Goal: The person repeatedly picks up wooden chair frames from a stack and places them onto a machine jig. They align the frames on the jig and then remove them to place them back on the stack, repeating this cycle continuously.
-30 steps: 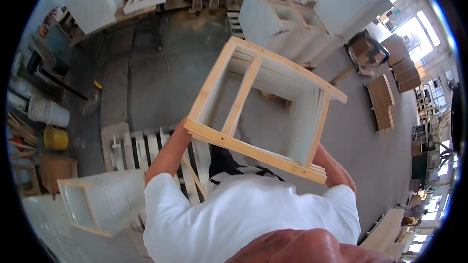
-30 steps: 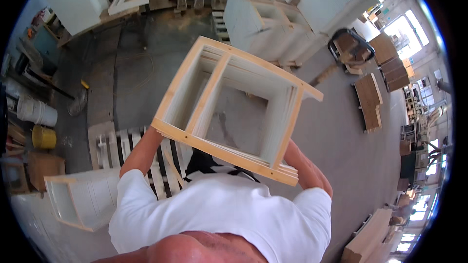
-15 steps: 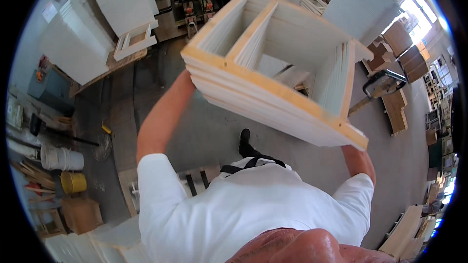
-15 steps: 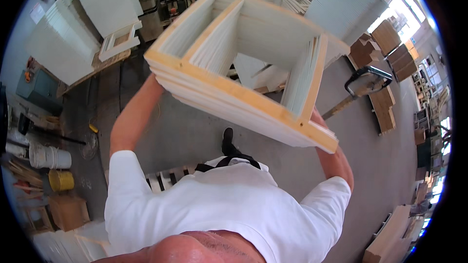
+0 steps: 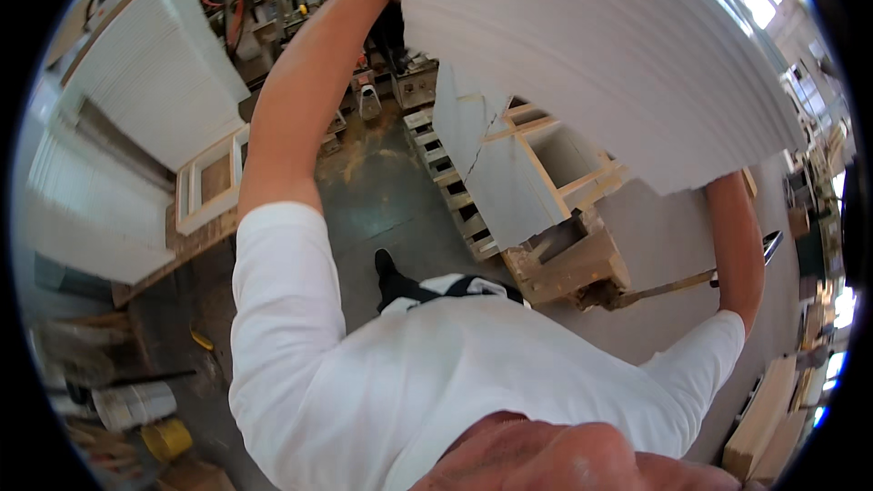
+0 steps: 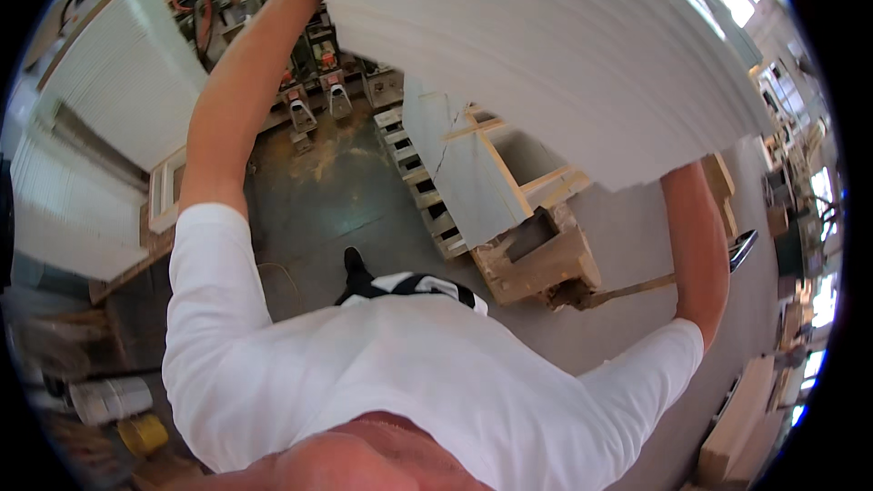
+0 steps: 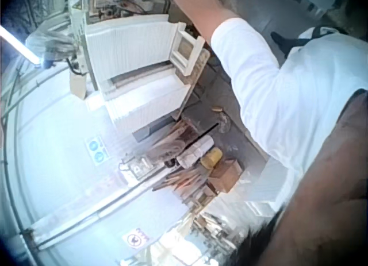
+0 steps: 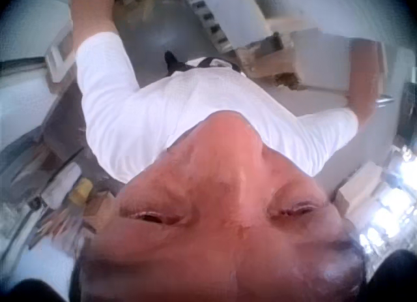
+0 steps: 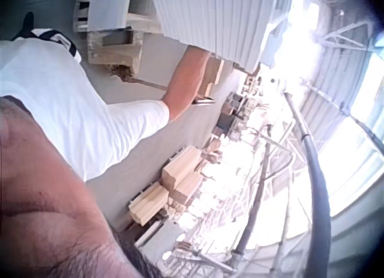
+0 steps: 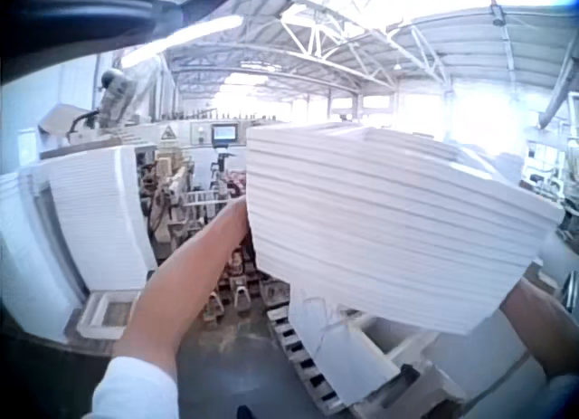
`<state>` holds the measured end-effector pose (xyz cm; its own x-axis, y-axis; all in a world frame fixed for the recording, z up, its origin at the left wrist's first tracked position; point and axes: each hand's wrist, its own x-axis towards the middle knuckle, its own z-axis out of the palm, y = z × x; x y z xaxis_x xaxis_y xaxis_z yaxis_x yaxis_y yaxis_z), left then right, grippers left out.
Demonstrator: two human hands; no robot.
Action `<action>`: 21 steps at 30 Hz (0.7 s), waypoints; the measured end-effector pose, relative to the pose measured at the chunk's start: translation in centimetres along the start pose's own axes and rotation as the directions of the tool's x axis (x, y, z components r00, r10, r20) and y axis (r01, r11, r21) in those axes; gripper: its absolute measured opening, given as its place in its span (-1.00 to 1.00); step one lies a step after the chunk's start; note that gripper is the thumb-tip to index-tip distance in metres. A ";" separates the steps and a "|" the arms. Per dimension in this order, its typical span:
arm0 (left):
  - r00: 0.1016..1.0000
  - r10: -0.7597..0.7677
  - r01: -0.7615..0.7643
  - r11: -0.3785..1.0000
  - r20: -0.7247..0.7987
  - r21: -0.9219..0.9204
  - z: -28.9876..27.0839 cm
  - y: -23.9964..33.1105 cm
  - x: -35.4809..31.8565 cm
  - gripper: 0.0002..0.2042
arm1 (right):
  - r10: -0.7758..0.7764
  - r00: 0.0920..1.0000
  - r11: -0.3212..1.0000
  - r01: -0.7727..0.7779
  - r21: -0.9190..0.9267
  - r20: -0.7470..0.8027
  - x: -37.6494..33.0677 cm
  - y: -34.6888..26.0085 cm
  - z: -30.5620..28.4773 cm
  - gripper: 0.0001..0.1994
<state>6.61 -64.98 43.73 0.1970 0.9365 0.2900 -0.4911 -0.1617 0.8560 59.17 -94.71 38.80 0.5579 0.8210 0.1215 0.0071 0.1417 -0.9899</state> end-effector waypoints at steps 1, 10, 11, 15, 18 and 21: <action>1.000 0.003 -0.004 1.000 0.017 0.016 -1.1 0.4 3.5 -0.68 | -0.018 0.999 1.000 0.018 -0.010 -0.028 1.1 -0.4 2.0 -0.52; 0.996 -0.068 0.061 0.993 0.065 0.105 -8.4 -1.1 28.0 -0.70 | -0.078 0.983 0.997 0.072 -0.038 -0.169 13.0 -0.7 18.0 -0.51; 0.995 -0.069 0.061 0.991 0.070 0.116 -8.9 -1.4 30.5 -0.70 | -0.088 0.981 0.996 0.081 -0.047 -0.173 15.0 -0.6 19.7 -0.51; 0.989 -0.105 0.084 0.978 0.103 0.189 -8.7 -4.5 39.5 -0.71 | -0.109 0.974 0.994 0.101 -0.047 -0.201 22.9 0.9 23.8 -0.51; 0.988 -0.112 0.083 0.964 0.103 0.254 -8.7 -4.9 45.0 -0.71 | -0.137 0.972 0.990 0.130 -0.048 -0.193 29.5 0.9 26.9 -0.51; 0.984 -0.157 0.123 0.945 0.090 0.304 -9.2 -7.3 49.8 -0.72 | -0.149 0.970 0.987 0.134 -0.091 -0.193 35.5 0.8 29.7 -0.50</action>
<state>12.22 -14.28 47.99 0.3473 0.9184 0.1897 -0.1821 -0.1324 0.9743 54.36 -49.03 44.45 0.7004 0.6681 0.2513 0.1573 0.1990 -0.9673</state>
